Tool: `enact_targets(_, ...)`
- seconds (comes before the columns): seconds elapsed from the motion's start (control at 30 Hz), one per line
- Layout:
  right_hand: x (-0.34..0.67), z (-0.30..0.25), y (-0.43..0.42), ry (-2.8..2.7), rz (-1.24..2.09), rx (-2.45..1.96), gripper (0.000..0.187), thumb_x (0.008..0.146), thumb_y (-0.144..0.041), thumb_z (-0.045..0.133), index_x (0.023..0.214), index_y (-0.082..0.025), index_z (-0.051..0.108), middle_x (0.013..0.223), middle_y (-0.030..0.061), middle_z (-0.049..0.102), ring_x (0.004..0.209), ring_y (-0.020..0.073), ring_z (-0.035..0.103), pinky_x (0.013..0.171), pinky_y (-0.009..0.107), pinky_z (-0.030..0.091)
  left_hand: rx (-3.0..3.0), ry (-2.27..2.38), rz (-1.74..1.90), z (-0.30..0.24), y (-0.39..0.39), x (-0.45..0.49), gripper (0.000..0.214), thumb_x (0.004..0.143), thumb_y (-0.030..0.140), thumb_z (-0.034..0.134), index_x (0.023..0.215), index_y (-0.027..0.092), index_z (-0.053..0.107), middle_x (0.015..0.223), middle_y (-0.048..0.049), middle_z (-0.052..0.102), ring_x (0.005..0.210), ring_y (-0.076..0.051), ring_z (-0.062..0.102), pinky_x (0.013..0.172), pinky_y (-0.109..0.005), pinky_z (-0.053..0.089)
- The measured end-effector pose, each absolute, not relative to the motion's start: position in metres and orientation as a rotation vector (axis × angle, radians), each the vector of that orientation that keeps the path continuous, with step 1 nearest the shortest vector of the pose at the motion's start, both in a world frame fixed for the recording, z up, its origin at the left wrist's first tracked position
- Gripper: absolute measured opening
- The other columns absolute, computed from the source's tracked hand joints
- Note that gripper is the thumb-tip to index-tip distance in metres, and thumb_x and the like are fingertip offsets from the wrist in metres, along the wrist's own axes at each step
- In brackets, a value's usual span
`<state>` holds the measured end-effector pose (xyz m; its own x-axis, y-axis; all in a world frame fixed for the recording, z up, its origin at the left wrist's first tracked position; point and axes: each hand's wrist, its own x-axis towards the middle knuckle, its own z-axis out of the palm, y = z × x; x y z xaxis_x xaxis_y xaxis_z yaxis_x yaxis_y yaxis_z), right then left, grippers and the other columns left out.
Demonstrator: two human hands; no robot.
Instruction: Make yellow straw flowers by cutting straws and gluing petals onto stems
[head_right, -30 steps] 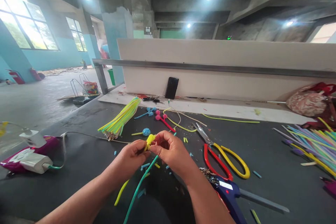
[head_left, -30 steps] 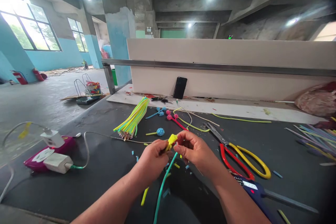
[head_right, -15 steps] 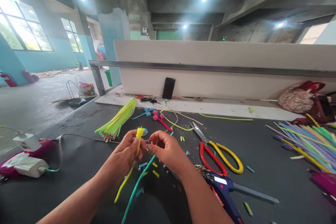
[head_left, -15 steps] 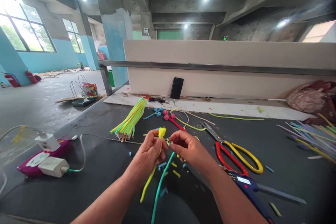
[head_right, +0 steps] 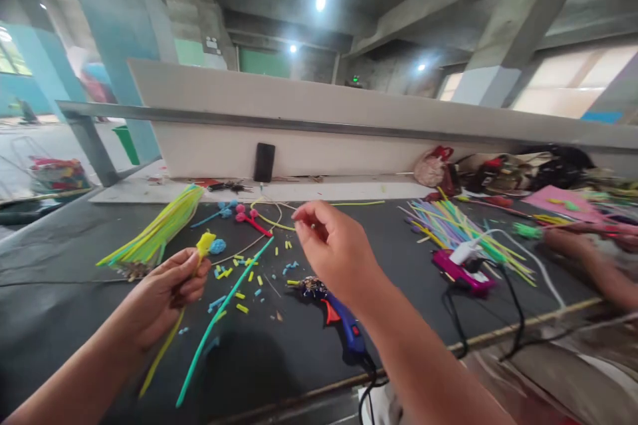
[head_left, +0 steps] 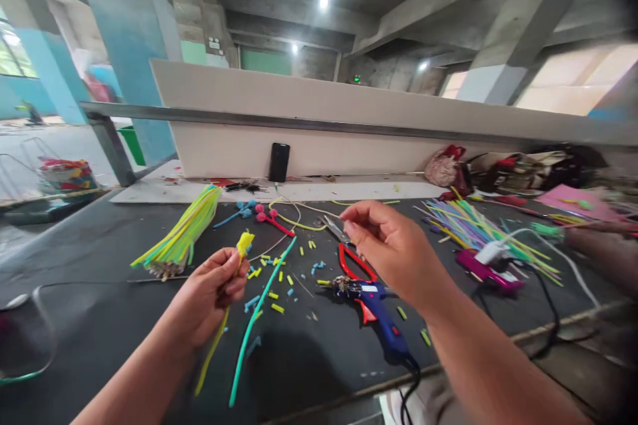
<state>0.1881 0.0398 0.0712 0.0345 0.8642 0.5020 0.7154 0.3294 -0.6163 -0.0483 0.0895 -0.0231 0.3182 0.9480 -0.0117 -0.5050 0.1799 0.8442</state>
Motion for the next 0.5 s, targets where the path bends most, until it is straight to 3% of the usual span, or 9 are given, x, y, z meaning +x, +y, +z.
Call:
enact_targets(0.07, 0.221, 0.061, 0.038, -1.854, -0.008, -1.834, 0.012, 0.084, -0.026, 0.046, 0.090, -0.023, 0.056, 0.077, 0.0005, 0.061, 0.069, 0.0145, 0.055, 0.064, 0.027, 0.041, 0.854, 0.633, 1.111, -0.023, 0.089, -0.050, 0.020, 0.073, 0.024, 0.067, 0.070, 0.013, 0.050, 0.064, 0.0029, 0.049, 0.043, 0.000, 0.031, 0.038, -0.012, 0.024)
enact_targets(0.17, 0.258, 0.034, 0.029, -1.907, 0.007, -2.064, 0.015, 0.081, -0.024, 0.046, 0.071, -0.022, 0.057, 0.069, 0.0021, 0.062, 0.064, 0.0172, 0.056, 0.057, 0.028, 0.037, 0.864, 0.611, 1.088, -0.021, 0.087, -0.051, 0.019, 0.075, 0.024, 0.064, 0.069, 0.013, 0.050, 0.064, 0.0029, 0.048, 0.043, 0.000, 0.030, 0.038, -0.012, 0.024)
enact_targets(0.3, 0.268, 0.000, 0.001, -1.891, 0.106, -2.348, 0.040, 0.078, -0.046, 0.049, 0.045, -0.022, 0.049, 0.050, 0.0068, 0.058, 0.049, 0.0230, 0.055, 0.046, 0.030, 0.026, 0.901, 0.597, 1.030, -0.019, 0.083, -0.051, 0.018, 0.080, 0.025, 0.059, 0.069, 0.013, 0.049, 0.065, 0.0026, 0.046, 0.043, 0.000, 0.029, 0.038, -0.012, 0.020)
enact_targets(0.4, 0.256, -0.015, -0.014, -1.806, 0.162, -2.443, 0.041, 0.077, -0.058, 0.043, 0.067, -0.022, 0.059, 0.066, 0.0115, 0.067, 0.062, 0.0302, 0.061, 0.051, 0.033, 0.030, 0.925, 0.587, 0.969, -0.022, 0.081, -0.049, 0.020, 0.082, 0.025, 0.057, 0.069, 0.013, 0.047, 0.065, 0.0024, 0.046, 0.043, 0.000, 0.027, 0.037, -0.012, 0.018)
enact_targets(0.5, 0.247, -0.026, -0.013, -1.700, 0.267, -2.394, 0.039, 0.076, -0.054, 0.048, 0.086, -0.018, 0.059, 0.085, 0.0174, 0.068, 0.079, 0.0360, 0.061, 0.060, 0.038, 0.035, 0.914, 0.565, 0.915, -0.026, 0.082, -0.047, 0.019, 0.082, 0.024, 0.056, 0.070, 0.015, 0.045, 0.064, 0.0033, 0.045, 0.042, 0.000, 0.025, 0.037, -0.012, 0.017)
